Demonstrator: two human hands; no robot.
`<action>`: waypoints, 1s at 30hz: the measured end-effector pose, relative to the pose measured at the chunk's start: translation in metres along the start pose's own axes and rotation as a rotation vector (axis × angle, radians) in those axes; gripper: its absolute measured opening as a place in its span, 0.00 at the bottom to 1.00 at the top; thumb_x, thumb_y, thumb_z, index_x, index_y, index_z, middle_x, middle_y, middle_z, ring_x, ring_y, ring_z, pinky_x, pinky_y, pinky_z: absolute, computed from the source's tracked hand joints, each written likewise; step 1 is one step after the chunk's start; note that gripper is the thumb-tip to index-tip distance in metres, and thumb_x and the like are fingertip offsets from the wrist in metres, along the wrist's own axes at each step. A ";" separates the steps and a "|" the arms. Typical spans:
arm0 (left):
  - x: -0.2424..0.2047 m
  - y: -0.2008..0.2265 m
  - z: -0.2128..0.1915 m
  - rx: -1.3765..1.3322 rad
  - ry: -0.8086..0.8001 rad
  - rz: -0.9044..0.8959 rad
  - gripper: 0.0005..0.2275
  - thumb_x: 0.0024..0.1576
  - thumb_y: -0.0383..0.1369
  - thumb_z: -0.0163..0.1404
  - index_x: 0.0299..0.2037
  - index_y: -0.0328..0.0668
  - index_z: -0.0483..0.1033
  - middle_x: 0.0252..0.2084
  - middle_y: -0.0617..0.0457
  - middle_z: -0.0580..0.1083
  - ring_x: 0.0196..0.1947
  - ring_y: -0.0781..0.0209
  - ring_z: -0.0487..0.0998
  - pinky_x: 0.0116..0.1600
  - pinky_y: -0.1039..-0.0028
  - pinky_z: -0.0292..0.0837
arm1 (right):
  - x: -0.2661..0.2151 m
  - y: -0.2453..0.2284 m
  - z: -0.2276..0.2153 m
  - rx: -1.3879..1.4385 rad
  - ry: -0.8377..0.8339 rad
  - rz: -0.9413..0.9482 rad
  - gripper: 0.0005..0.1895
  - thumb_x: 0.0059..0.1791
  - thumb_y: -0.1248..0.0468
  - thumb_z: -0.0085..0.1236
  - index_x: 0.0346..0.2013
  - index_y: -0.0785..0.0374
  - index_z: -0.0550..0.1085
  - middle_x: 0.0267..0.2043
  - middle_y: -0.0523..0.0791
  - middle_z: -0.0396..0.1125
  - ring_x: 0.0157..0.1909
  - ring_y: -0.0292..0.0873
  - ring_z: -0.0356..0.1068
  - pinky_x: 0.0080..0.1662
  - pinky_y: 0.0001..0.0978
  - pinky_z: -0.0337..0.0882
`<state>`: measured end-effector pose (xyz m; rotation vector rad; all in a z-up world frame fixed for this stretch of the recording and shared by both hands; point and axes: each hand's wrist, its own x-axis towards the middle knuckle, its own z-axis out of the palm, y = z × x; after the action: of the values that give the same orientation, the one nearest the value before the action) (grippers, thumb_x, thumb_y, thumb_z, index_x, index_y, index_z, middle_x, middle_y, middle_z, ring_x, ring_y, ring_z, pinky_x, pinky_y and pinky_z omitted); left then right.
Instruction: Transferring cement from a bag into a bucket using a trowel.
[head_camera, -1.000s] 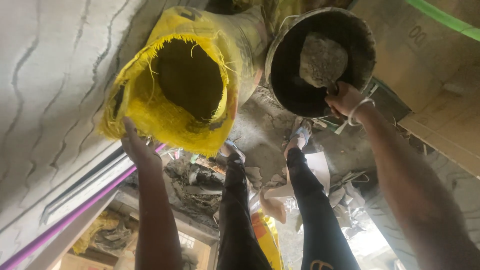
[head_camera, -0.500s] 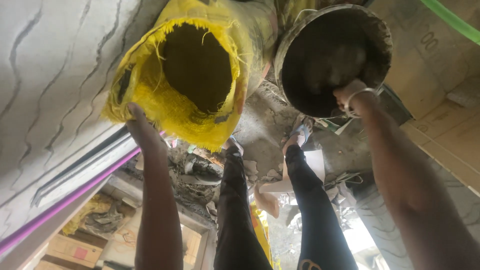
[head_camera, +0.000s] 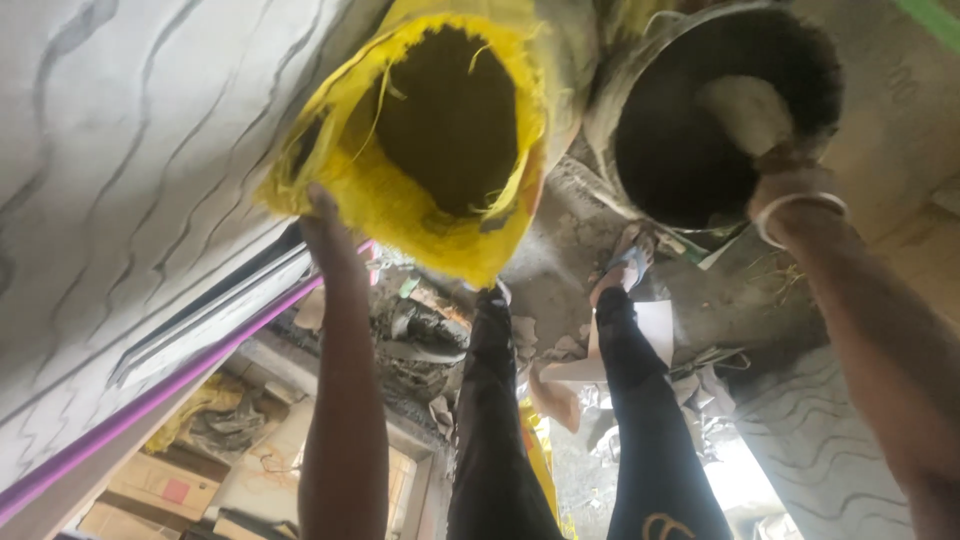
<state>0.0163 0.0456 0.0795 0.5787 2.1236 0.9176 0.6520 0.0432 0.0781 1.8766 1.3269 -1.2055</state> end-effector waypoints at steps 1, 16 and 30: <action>0.002 0.006 0.008 -0.018 -0.021 0.037 0.29 0.61 0.62 0.46 0.54 0.43 0.62 0.48 0.49 0.70 0.47 0.62 0.73 0.51 0.66 0.72 | -0.003 0.005 -0.003 0.089 0.030 0.003 0.13 0.57 0.59 0.50 0.54 0.58 0.73 0.40 0.50 0.70 0.37 0.47 0.70 0.38 0.43 0.71; 0.025 -0.023 0.001 -0.076 -0.157 0.167 0.35 0.60 0.60 0.49 0.61 0.35 0.54 0.46 0.50 0.70 0.47 0.59 0.74 0.54 0.66 0.72 | -0.178 -0.211 0.019 0.798 -0.187 0.011 0.13 0.48 0.57 0.58 0.45 0.57 0.73 0.23 0.46 0.66 0.18 0.40 0.58 0.20 0.37 0.62; 0.026 -0.043 0.004 0.003 -0.216 0.116 0.34 0.60 0.63 0.47 0.49 0.28 0.69 0.41 0.45 0.69 0.41 0.54 0.70 0.48 0.62 0.69 | 0.078 -0.387 0.132 0.256 0.570 -0.143 0.23 0.47 0.62 0.54 0.54 0.73 0.73 0.48 0.59 0.71 0.44 0.55 0.71 0.43 0.47 0.72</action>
<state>-0.0019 0.0362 0.0335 0.7733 1.9145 0.8735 0.2548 0.1134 -0.0265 2.4689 1.6826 -0.9759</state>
